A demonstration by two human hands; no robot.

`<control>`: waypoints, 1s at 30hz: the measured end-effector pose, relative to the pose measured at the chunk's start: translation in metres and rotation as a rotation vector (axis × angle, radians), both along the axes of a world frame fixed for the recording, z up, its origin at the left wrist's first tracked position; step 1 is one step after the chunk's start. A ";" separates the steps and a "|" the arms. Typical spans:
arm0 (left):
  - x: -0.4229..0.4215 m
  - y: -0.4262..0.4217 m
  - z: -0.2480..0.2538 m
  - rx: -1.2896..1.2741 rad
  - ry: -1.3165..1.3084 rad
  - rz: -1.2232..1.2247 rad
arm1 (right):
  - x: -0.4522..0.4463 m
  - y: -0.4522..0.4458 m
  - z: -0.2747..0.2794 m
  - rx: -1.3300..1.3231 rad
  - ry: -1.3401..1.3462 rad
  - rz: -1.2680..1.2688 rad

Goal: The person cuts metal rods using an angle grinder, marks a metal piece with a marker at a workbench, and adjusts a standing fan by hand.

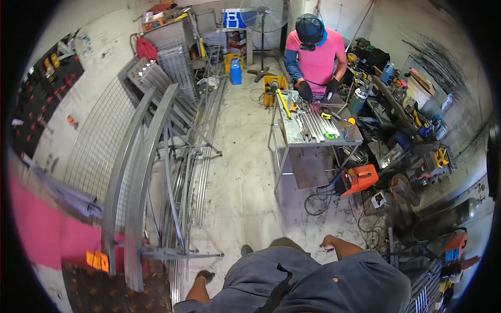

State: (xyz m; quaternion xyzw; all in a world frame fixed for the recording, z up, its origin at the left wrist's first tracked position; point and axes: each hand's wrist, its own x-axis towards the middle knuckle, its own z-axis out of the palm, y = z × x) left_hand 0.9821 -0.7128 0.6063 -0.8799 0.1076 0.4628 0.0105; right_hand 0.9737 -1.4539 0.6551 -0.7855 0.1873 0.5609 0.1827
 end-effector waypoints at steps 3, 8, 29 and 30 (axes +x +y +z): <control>0.173 0.015 0.008 -0.024 -0.132 0.041 | 0.077 0.000 -0.047 -0.052 -0.227 0.731; 0.414 -0.021 0.053 -0.261 -0.405 0.283 | 0.240 0.069 0.001 0.253 -0.191 -0.435; 0.768 -0.087 0.024 -0.047 0.209 0.349 | 1.080 0.145 0.119 0.429 -0.649 0.157; 0.797 -0.085 0.018 -0.047 0.214 0.349 | 1.112 0.141 0.105 0.423 -0.755 0.138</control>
